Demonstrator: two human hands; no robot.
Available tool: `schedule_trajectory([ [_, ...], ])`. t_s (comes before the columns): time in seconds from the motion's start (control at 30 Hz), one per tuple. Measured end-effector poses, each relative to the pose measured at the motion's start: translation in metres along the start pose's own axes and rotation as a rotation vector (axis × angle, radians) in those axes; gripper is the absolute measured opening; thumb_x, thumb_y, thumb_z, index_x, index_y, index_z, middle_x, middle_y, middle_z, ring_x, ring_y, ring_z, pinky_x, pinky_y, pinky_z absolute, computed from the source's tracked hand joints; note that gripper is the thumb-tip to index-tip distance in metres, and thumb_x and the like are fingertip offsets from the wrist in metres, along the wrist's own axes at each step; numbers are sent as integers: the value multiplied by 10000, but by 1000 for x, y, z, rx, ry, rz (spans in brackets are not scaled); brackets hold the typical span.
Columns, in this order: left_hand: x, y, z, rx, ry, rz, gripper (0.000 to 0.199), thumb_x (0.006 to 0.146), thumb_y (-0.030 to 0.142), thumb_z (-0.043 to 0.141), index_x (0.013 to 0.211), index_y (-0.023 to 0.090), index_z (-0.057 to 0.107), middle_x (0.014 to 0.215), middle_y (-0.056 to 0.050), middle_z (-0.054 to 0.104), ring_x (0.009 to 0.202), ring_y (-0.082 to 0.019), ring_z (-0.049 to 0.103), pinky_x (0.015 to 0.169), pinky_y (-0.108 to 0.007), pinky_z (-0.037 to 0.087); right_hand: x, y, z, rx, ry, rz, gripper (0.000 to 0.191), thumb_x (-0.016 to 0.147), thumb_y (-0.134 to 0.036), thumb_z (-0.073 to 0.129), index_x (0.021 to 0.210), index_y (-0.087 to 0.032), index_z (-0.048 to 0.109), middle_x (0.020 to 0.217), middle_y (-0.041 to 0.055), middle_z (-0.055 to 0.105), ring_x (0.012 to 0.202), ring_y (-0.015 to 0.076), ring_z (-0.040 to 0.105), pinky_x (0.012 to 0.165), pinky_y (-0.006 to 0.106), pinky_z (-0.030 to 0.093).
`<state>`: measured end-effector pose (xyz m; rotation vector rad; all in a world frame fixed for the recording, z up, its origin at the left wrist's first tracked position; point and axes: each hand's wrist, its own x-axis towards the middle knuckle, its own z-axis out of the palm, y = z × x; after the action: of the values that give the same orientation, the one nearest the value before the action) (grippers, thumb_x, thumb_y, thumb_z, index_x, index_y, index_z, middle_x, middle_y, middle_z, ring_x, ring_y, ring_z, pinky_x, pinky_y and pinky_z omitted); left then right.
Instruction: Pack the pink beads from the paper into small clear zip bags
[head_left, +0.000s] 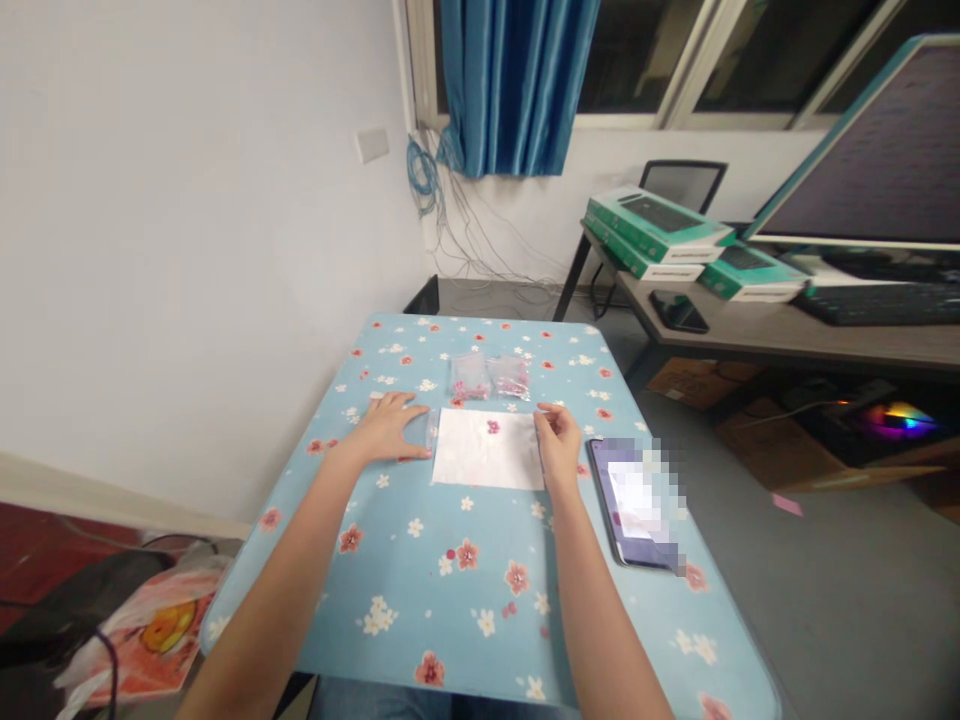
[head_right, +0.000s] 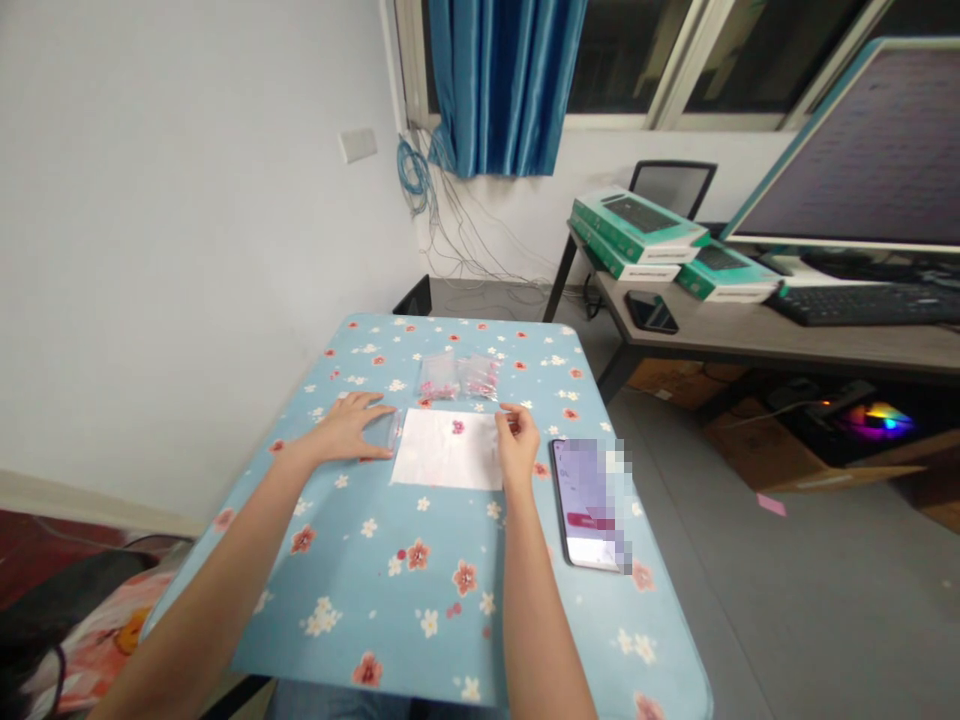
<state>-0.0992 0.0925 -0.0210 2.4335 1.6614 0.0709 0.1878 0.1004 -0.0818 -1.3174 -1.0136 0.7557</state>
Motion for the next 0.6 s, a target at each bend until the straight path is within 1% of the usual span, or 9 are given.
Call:
schedule_trajectory([
  [0.13, 2, -2, 2, -1, 57, 61, 758, 624, 690, 607, 1222, 228, 542, 1355, -134, 445, 1241, -345, 380, 1000, -508, 312, -1, -2, 0, -9, -3, -3, 265, 719, -338, 560, 901, -153, 616, 666, -24, 508, 552, 107, 430, 530, 236, 347],
  [0.2, 0, 1, 1, -9, 123, 75, 700, 653, 677, 595, 1182, 221, 553, 1301, -120, 493, 1201, -317, 423, 989, -477, 328, -3, -4, 0, -41, -4, -13, 262, 729, -339, 550, 903, -155, 616, 670, -21, 515, 546, 108, 431, 522, 236, 346],
  [0.27, -4, 8, 2, -38, 210, 76, 636, 685, 653, 588, 1154, 224, 551, 1247, -91, 535, 1153, -286, 462, 976, -445, 339, -4, -7, 0, -113, -28, -50, 254, 744, -337, 540, 912, -162, 618, 680, -18, 531, 533, 108, 429, 518, 240, 347],
  [0.37, -9, 26, 7, -112, 338, 66, 587, 715, 612, 595, 1147, 220, 530, 1167, -60, 578, 1086, -249, 496, 950, -407, 353, -8, -11, 0, -287, -137, -188, 220, 766, -309, 531, 917, -180, 626, 738, -2, 575, 561, 119, 454, 578, 261, 380],
  [0.47, -13, 46, 16, -157, 409, 60, 574, 728, 600, 595, 1142, 209, 525, 1061, -48, 610, 998, -232, 518, 908, -391, 366, -11, -15, 1, -467, -264, -363, 141, 781, -274, 532, 825, -191, 638, 763, 21, 596, 683, 156, 507, 696, 293, 394],
  [0.53, -14, 56, 21, -166, 443, 52, 596, 734, 594, 593, 1181, 210, 507, 1013, -43, 615, 951, -228, 516, 872, -385, 374, -13, -16, 2, -572, -324, -427, 126, 790, -265, 537, 788, -197, 643, 761, 32, 599, 751, 179, 521, 740, 308, 383],
  [0.6, -14, 63, 23, -158, 456, 66, 631, 739, 586, 593, 1232, 209, 479, 989, -43, 612, 936, -229, 506, 866, -386, 372, -14, -17, 3, -666, -368, -447, 132, 798, -262, 543, 815, -204, 661, 782, 40, 608, 784, 192, 523, 754, 316, 369],
])
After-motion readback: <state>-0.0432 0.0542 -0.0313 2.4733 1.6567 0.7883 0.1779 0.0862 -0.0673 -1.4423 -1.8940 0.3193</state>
